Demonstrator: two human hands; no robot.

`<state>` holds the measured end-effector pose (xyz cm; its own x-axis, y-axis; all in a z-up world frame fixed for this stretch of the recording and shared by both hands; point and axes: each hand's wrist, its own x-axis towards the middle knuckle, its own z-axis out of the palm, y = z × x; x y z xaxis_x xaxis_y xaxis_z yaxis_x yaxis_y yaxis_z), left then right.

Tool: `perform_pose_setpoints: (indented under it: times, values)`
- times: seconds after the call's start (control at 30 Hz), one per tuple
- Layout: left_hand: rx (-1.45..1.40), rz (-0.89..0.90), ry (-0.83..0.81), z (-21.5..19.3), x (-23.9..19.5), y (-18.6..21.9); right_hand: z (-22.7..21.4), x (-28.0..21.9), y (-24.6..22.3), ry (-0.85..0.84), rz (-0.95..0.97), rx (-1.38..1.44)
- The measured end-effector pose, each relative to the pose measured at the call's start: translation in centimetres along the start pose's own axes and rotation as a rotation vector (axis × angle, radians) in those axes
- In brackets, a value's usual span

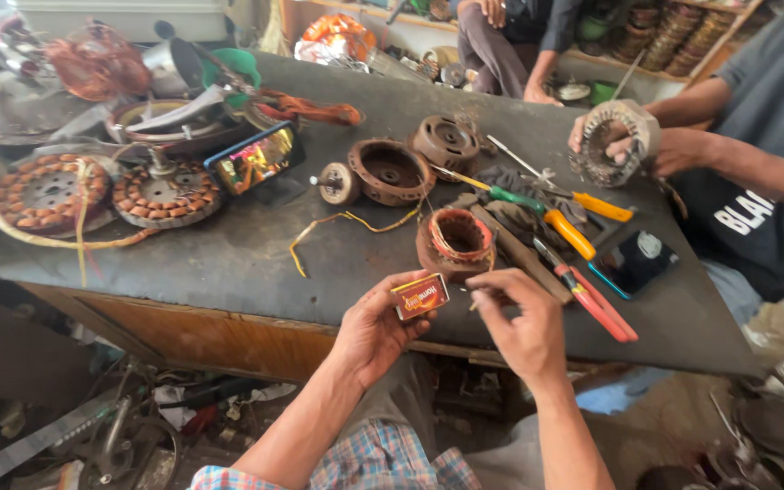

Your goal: The person manipulates copper wire coils within an electric motor stator, using pliers to pull and position wires, and lights a match to apply heat to a wire end.

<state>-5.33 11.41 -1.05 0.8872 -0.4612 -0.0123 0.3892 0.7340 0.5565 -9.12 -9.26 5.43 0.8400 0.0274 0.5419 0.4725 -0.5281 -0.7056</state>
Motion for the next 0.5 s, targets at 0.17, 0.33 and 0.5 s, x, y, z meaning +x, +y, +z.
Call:
perform_pose_setpoints:
  times: [0.17,0.33,0.5]
  values:
    - [0.009,0.003,-0.019,0.3,0.0,-0.6,0.6,0.9,-2.3,-0.087,-0.174,-0.333]
    - [0.006,0.002,-0.030,-0.2,0.2,-1.1,0.8,1.0,-2.0,-0.104,-0.303,-0.537]
    - [0.023,-0.024,-0.028,0.0,0.0,-1.4,0.2,1.0,-1.5,-0.160,-0.257,-0.564]
